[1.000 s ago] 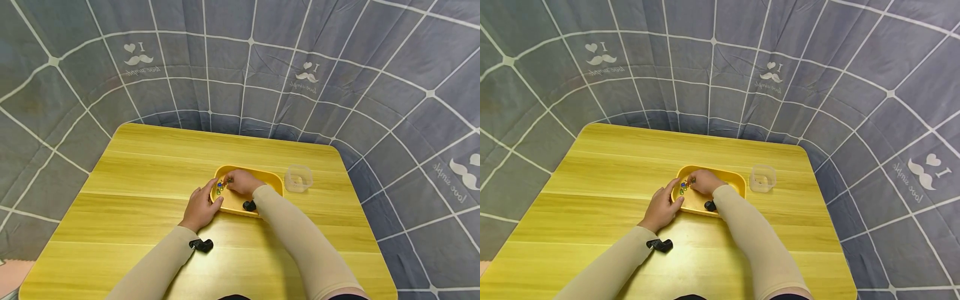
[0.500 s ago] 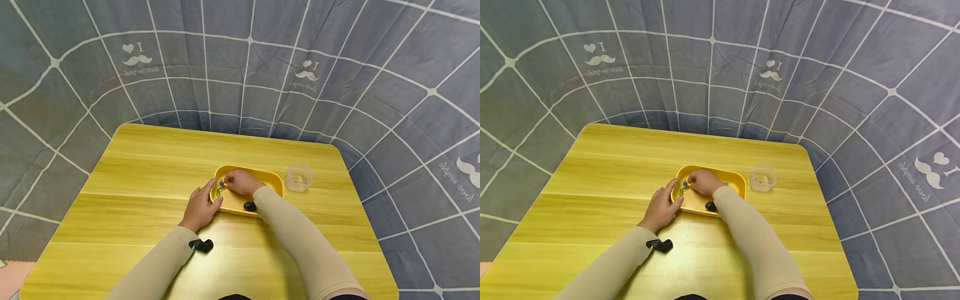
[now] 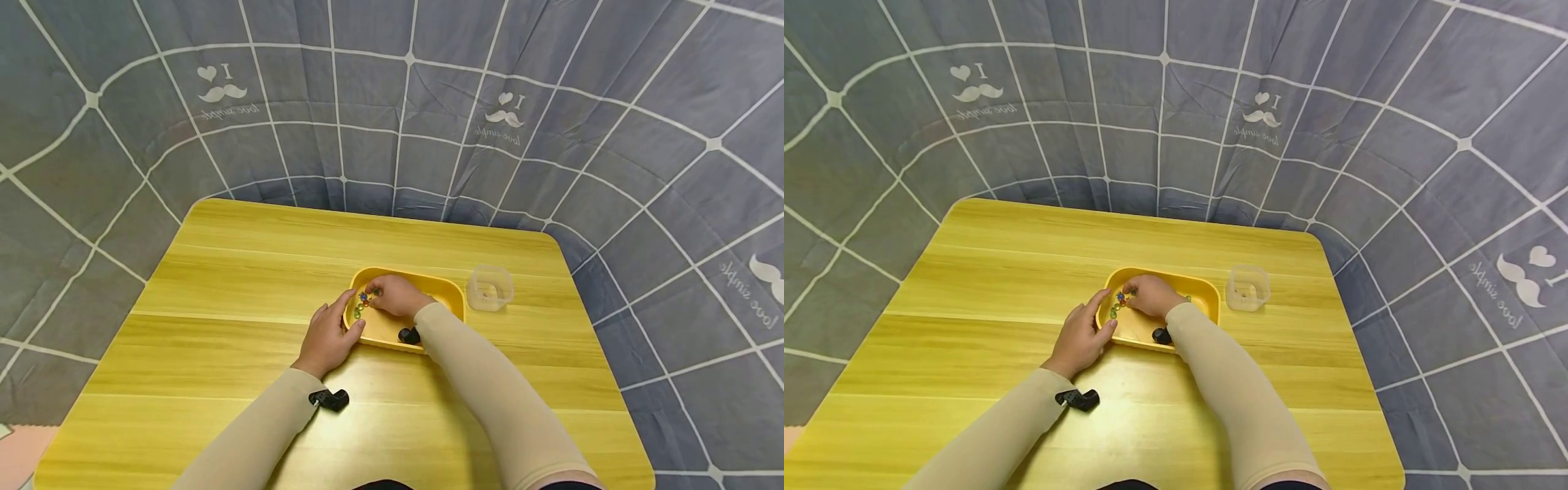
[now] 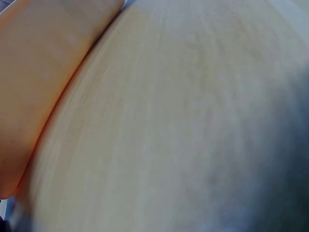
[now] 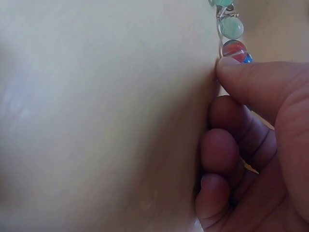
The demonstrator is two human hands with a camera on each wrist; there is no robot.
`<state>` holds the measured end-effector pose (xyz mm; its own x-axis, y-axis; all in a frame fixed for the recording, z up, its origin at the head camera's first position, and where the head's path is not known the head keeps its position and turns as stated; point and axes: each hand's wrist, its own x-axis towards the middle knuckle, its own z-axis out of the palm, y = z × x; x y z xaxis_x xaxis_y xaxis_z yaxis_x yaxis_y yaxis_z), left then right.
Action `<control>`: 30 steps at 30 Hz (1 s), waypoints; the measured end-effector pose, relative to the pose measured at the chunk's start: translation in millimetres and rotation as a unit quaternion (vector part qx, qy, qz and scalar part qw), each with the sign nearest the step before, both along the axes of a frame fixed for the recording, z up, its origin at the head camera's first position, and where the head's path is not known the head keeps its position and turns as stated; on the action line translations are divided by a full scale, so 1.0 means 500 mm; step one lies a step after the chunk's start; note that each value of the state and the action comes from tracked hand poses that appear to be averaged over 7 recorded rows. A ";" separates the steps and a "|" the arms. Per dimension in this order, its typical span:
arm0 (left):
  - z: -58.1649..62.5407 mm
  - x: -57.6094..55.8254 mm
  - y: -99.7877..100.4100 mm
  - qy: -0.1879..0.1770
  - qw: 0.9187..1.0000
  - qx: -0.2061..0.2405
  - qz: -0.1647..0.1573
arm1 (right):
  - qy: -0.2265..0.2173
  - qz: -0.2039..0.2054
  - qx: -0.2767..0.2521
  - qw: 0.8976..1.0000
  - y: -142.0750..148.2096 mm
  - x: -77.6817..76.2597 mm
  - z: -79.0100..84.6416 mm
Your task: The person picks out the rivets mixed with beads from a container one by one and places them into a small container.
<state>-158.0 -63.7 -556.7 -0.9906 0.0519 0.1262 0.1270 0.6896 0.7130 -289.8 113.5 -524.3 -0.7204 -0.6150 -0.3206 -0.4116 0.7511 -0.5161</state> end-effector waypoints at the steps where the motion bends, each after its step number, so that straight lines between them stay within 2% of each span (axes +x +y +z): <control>1: -0.001 0.000 0.000 0.000 1.000 0.000 0.000 | 0.001 0.000 0.000 1.000 0.000 0.001 0.001; 9: -0.008 0.003 0.004 0.006 1.000 0.000 0.000 | 0.012 -0.002 -0.001 1.000 0.001 0.008 0.004; 14: -0.012 0.007 0.006 0.004 1.000 0.001 0.002 | 0.022 0.001 -0.011 1.000 0.005 0.010 -0.008; 22: -0.018 0.011 0.008 0.004 1.000 0.001 0.001 | 0.023 -0.018 -0.022 0.999 0.012 0.012 -0.018; 30: -0.028 0.013 0.009 0.013 1.000 -0.003 0.003 | 0.045 0.007 0.003 0.999 0.011 0.013 -0.030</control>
